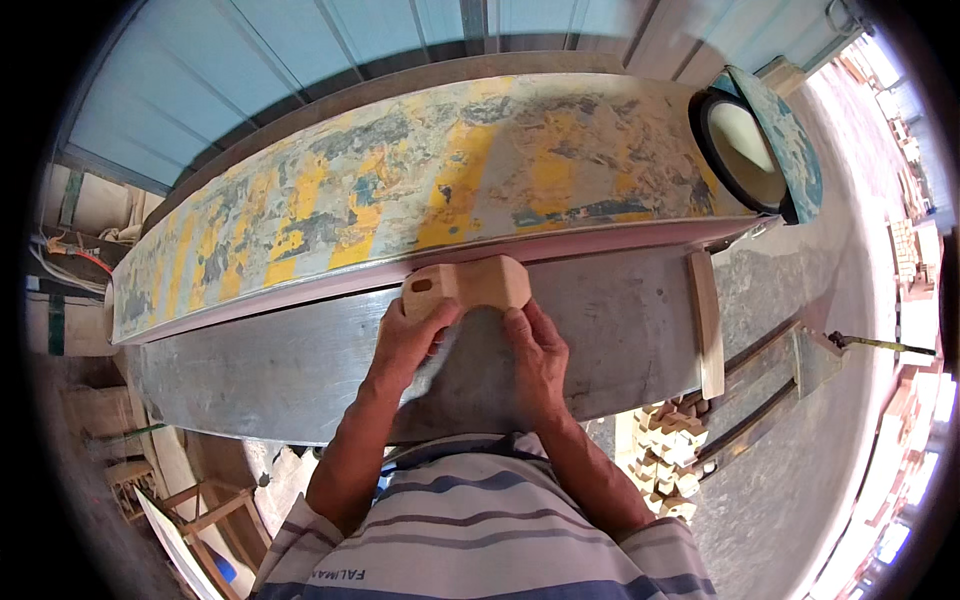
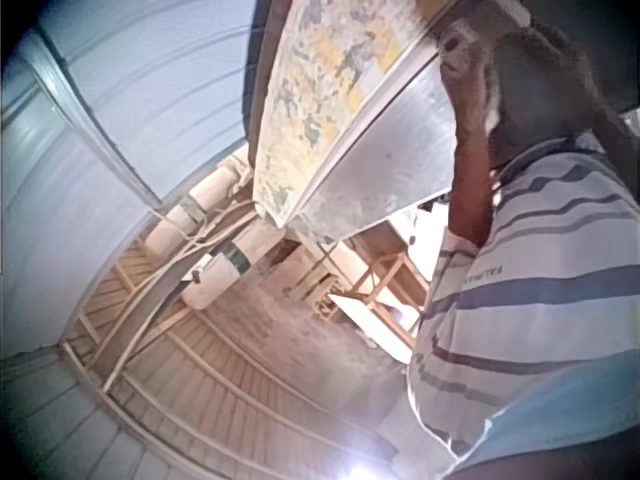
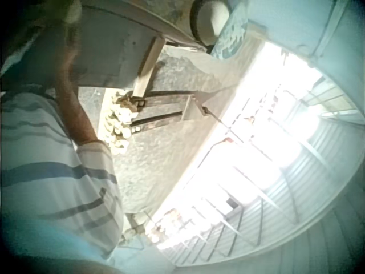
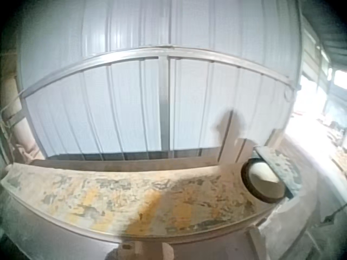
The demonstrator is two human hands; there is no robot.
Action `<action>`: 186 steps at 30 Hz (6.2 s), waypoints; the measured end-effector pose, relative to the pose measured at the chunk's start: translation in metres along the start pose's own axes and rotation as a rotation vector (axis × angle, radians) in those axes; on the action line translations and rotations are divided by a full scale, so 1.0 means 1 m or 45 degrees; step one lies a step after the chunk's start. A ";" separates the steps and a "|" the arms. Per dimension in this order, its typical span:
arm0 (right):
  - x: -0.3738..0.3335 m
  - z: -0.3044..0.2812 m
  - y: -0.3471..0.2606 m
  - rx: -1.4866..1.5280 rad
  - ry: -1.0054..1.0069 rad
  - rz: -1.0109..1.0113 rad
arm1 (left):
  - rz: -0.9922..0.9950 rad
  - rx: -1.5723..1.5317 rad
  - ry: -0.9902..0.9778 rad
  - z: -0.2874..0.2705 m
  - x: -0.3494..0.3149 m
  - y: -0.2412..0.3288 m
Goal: The person handles wooden blocks from a pallet and turns them over by hand while positioned near a large belt sander.
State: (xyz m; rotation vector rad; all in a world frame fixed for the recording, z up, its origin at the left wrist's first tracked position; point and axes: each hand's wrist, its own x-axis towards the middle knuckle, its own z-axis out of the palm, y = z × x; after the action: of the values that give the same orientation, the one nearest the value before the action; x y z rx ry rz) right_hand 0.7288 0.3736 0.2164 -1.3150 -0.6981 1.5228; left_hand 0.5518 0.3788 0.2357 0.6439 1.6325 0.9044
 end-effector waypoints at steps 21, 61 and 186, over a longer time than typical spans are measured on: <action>0.013 -0.036 -0.016 0.029 0.106 -0.024 | -0.080 0.104 0.015 0.049 0.002 0.013; -0.050 -0.024 -0.013 -0.580 -0.638 -0.372 | 0.743 0.243 0.178 -0.028 -0.085 -0.014; 0.009 -0.023 0.003 0.016 0.200 -0.053 | 0.133 0.126 -0.214 0.029 0.001 0.005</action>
State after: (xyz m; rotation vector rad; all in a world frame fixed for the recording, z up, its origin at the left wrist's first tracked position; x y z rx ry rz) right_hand 0.7503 0.3767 0.2046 -1.3849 -0.6110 1.3722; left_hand 0.5796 0.3884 0.2364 0.8579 1.5112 0.8247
